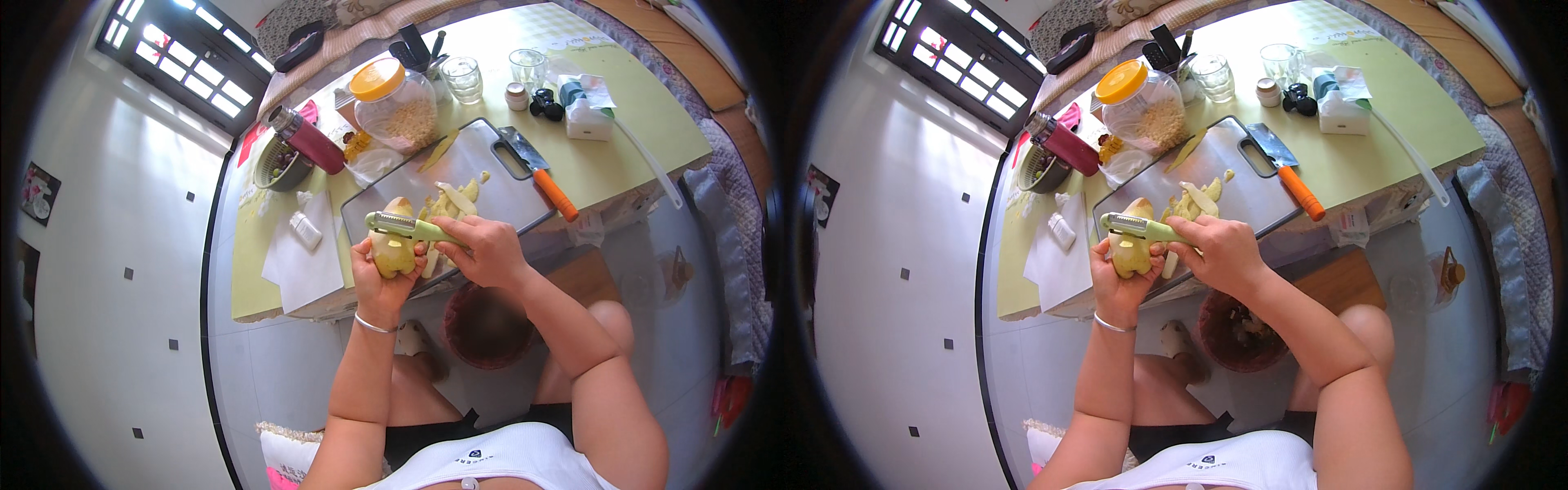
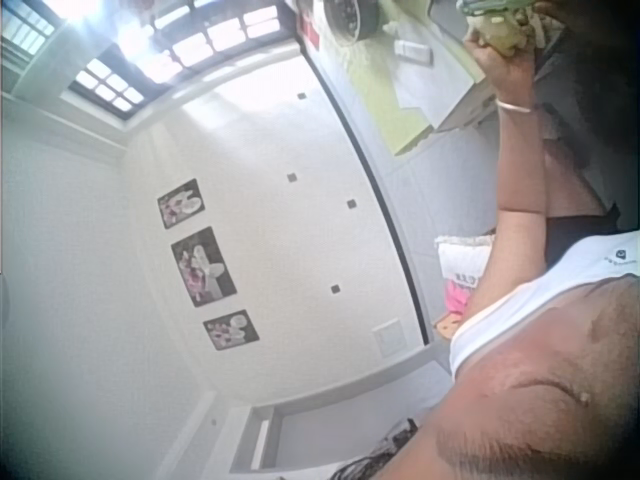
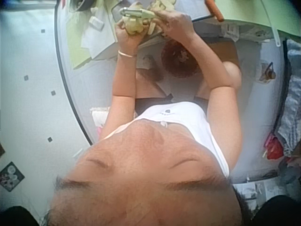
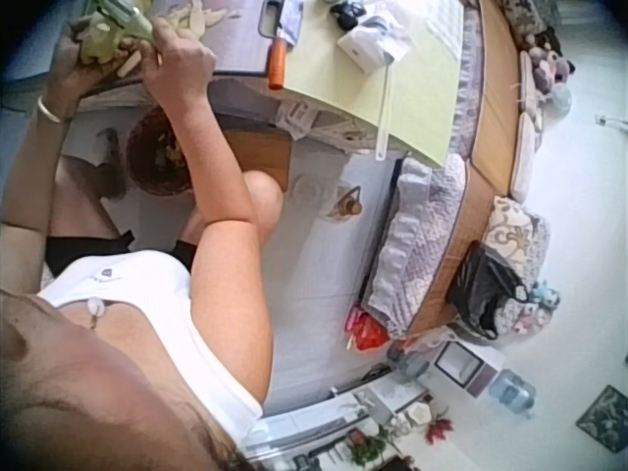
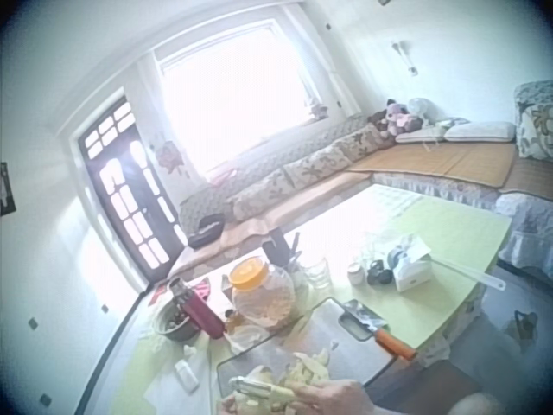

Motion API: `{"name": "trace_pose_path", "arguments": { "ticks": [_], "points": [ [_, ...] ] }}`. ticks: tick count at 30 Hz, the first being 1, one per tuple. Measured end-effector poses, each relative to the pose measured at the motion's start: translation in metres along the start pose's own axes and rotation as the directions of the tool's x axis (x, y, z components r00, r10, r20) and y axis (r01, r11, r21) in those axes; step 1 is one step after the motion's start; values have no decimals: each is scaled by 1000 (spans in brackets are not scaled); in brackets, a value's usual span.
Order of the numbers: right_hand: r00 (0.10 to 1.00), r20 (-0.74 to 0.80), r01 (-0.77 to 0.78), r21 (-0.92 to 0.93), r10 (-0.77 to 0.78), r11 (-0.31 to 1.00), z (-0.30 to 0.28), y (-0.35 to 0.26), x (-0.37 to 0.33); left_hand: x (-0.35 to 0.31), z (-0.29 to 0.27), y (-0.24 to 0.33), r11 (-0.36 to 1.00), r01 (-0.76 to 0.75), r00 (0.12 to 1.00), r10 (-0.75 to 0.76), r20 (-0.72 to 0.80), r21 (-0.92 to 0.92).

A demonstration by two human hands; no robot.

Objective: The person peels a pear using a green peeler, then cuts the pear into smaller pieces with a knife on a cutting board.

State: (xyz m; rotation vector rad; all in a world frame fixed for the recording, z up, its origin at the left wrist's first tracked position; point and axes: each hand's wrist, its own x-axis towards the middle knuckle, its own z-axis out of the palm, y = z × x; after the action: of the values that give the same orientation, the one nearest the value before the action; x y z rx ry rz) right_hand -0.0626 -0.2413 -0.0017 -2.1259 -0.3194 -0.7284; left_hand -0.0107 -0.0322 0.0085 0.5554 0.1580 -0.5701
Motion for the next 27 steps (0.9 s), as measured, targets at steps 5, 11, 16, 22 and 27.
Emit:
{"name": "trace_pose_path", "arguments": {
  "ticks": [5, 11, 16, 22, 27],
  "points": [
    [996, -65, -66, -35, 63, 997, 2, 15, 2, -4, 3, -3, 1000, -13, 996, 12, 86, 7],
    [992, -88, -106, -124, 95, 987, -2, 24, 3, -7, 3, -6, 996, -53, 998, 50, 50, 74],
    [978, -148, -188, -322, 147, 928, -3, 21, 4, -14, 4, 5, 992, -94, 978, 75, 196, 89],
    [981, -186, -120, -307, 65, 944, -1, 5, 3, -14, 2, 13, 995, -90, 986, 94, 135, -33],
    [986, -162, 62, 108, -44, 992, 6, -8, 1, -8, -5, 8, 954, 74, 985, -24, 169, -292]
  ]
}}
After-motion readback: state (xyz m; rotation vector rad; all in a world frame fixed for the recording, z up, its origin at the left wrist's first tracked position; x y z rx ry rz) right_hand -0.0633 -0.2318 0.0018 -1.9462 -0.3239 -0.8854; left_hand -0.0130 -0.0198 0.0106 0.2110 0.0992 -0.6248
